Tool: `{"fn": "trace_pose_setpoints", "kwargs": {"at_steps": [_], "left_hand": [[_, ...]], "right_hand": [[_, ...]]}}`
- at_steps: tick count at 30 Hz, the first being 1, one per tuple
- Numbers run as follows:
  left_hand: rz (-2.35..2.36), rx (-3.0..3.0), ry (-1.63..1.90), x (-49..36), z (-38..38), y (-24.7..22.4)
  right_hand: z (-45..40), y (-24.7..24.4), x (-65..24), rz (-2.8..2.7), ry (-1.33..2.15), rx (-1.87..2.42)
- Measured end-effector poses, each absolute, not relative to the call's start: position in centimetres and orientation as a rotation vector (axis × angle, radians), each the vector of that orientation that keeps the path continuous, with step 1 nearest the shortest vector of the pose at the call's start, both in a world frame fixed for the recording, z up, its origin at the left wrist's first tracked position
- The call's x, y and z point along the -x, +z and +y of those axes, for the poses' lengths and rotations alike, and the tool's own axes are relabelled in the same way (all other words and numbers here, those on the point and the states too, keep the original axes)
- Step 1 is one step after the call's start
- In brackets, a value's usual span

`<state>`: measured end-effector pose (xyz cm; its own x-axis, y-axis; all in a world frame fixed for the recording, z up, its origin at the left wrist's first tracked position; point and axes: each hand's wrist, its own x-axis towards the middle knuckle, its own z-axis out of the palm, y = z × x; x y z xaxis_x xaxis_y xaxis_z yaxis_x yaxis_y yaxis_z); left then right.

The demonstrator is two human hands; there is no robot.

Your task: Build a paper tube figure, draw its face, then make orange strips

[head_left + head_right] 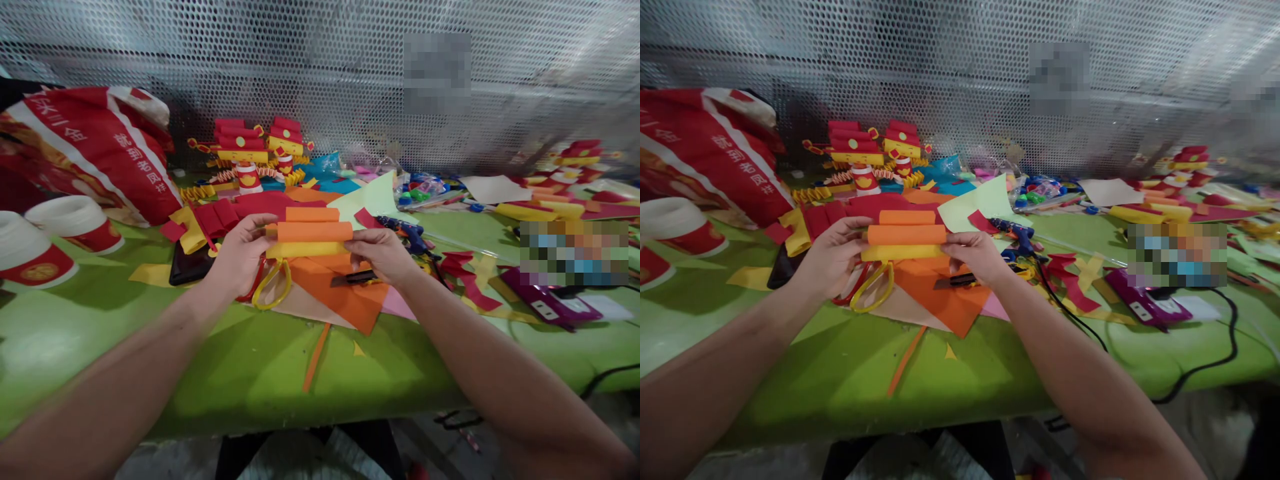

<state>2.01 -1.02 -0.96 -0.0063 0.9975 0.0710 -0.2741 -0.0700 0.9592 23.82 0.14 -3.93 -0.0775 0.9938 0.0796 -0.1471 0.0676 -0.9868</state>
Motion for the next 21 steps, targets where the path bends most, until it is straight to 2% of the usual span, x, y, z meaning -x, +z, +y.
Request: {"fn": "trace_pose_setpoints", "kwargs": {"at_steps": [21], "left_hand": [[0.787,-1.034,1.476,-1.9,-1.1,-1.5]], "right_hand": [[-0.6,-3.7,-22.7,-1.144,1.006,1.061]]}}
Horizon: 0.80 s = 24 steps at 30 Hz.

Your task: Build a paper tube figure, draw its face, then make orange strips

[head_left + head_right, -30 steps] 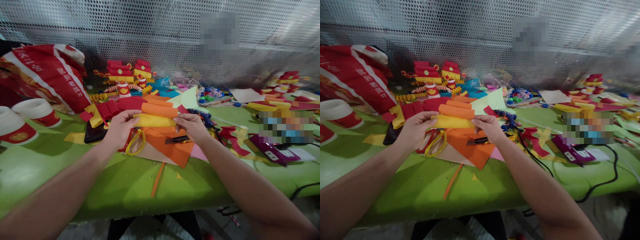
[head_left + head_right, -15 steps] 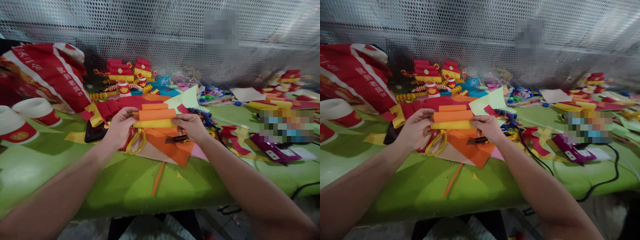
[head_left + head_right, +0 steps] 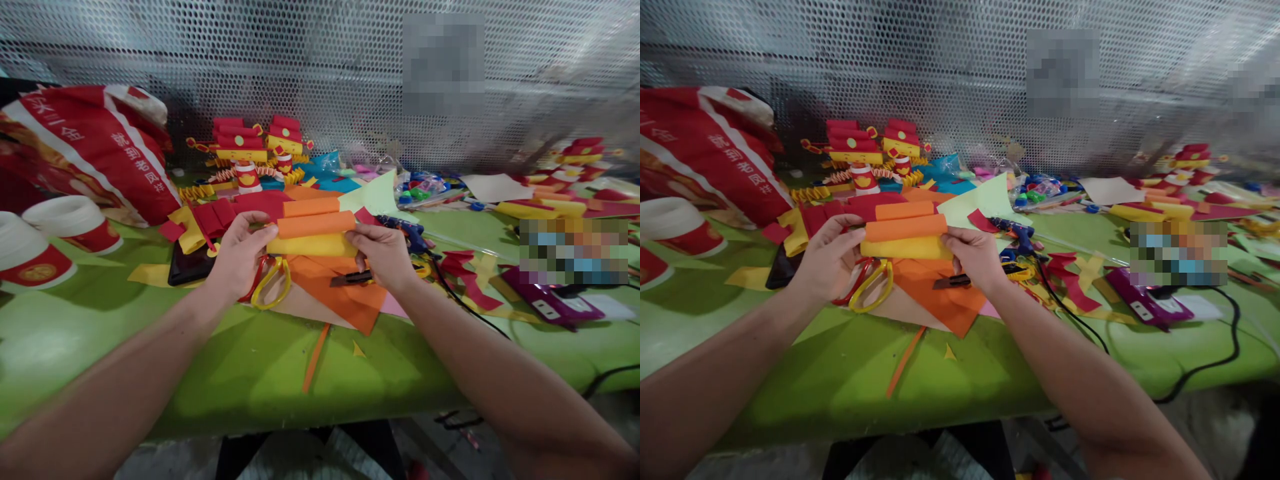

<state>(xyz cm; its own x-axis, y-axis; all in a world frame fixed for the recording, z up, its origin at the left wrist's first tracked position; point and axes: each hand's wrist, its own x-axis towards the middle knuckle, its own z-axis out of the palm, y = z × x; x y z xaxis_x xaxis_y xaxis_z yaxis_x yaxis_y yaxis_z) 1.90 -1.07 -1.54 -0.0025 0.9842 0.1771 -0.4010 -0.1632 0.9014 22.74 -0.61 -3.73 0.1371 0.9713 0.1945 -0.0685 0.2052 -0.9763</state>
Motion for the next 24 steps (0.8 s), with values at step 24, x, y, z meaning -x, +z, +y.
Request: {"fn": "trace_pose_setpoints", "kwargs": {"at_steps": [24], "left_hand": [[0.947,-1.051,1.285,-1.8,-0.7,-2.3]], "right_hand": [[-0.5,-3.2,-22.9,-1.102,1.175,1.092]]}}
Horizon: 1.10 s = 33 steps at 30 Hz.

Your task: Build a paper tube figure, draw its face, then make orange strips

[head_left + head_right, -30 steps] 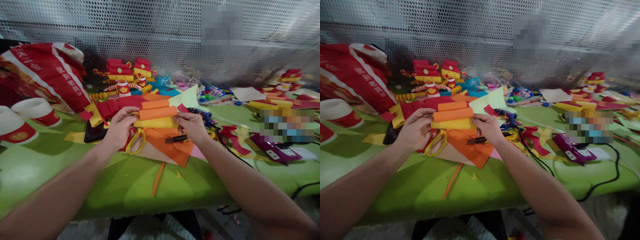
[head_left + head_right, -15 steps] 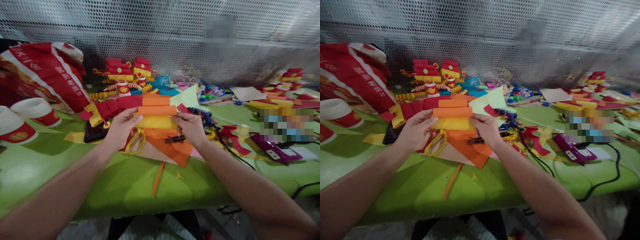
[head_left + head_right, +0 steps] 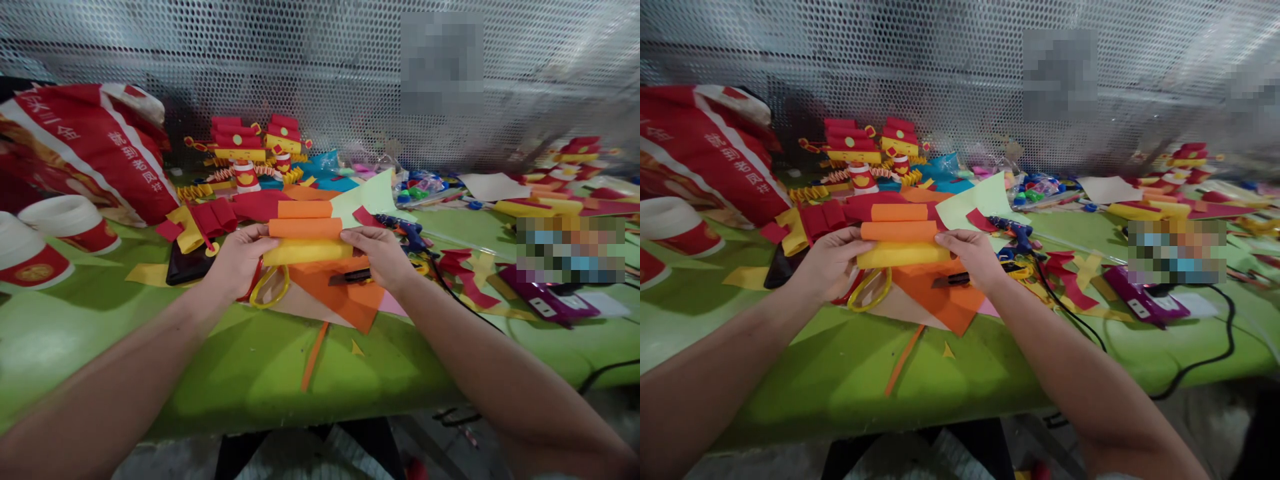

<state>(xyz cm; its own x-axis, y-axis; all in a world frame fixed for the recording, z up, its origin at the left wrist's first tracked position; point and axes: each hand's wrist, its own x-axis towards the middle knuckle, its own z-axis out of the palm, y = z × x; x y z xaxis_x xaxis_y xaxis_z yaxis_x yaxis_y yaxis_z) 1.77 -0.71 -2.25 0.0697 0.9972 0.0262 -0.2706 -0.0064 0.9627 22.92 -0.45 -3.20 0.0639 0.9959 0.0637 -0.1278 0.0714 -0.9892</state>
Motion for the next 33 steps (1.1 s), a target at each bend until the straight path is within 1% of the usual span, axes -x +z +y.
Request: {"fn": "trace_pose_setpoints", "kwargs": {"at_steps": [10,15,21,27,33], "left_hand": [[0.869,-0.963,1.266,-1.9,-0.9,-1.5],[0.902,-1.016,1.293,-1.9,-0.9,-1.7],[0.927,-1.111,1.330,-1.7,-0.7,-2.1],[0.884,-1.214,1.366,-1.5,-0.5,-2.6],[0.918,-1.197,1.293,-1.5,-0.5,-2.6]], "right_hand": [[-0.3,-3.4,-23.0,-1.075,1.211,1.095],[-0.5,-3.3,-22.9,-1.137,1.191,1.091],[-0.8,-3.3,-23.0,-1.151,1.248,1.017],[-0.7,-3.1,-22.9,-1.144,1.241,1.083],[-0.8,-2.9,-22.6,-1.106,1.229,1.066]]}}
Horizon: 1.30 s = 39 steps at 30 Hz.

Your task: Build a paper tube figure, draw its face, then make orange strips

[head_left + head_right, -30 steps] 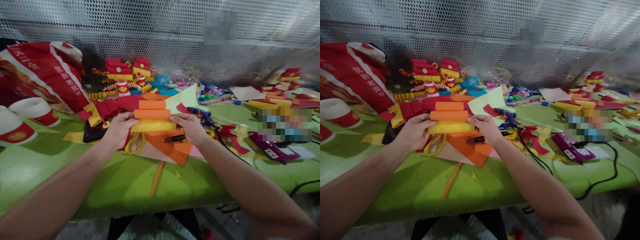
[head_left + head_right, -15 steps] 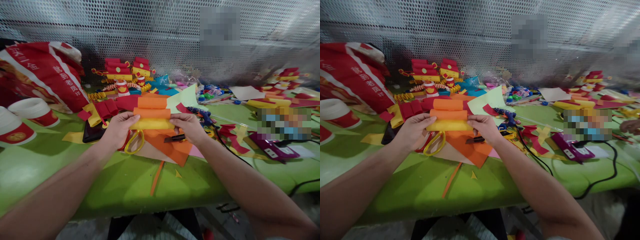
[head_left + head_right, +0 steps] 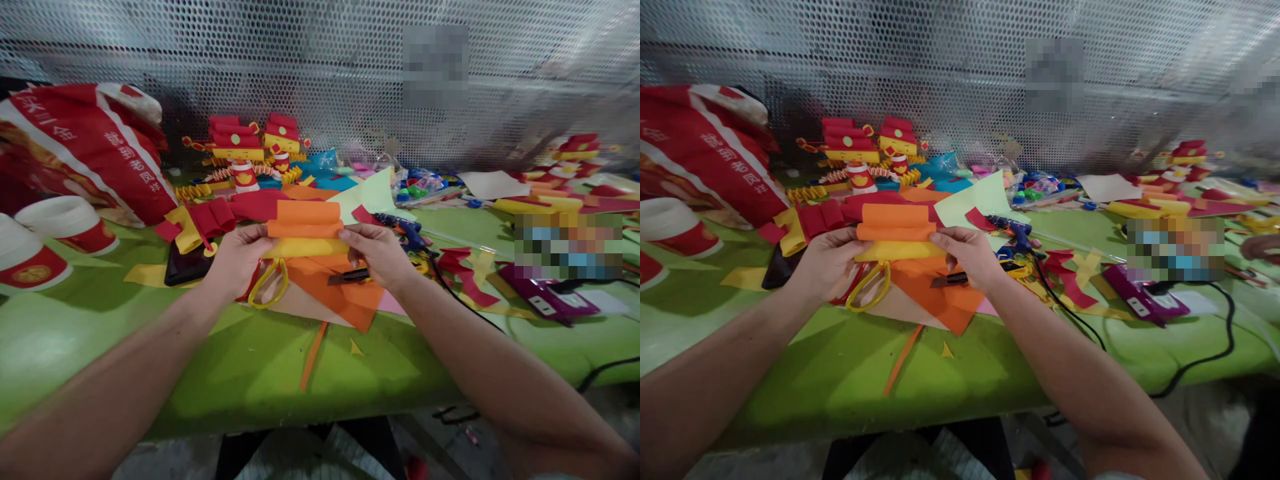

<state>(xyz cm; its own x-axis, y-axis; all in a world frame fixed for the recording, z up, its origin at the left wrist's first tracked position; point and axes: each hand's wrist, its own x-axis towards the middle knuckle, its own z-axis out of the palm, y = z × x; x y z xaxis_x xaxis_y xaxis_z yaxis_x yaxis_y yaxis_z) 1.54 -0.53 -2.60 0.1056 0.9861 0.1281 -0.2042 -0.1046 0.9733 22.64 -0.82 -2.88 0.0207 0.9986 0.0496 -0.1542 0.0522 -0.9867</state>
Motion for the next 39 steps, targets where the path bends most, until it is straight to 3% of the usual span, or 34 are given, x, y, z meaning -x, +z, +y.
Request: {"fn": "trace_pose_setpoints", "kwargs": {"at_steps": [10,39], "left_hand": [[0.899,-1.035,1.332,-1.9,-0.9,-1.8],[0.978,-1.006,1.202,-1.7,-0.8,-1.3]], "right_hand": [[-0.8,-2.9,-22.6,-1.146,1.134,1.120],[-0.3,-3.2,-23.1,-1.102,1.278,1.064]]}}
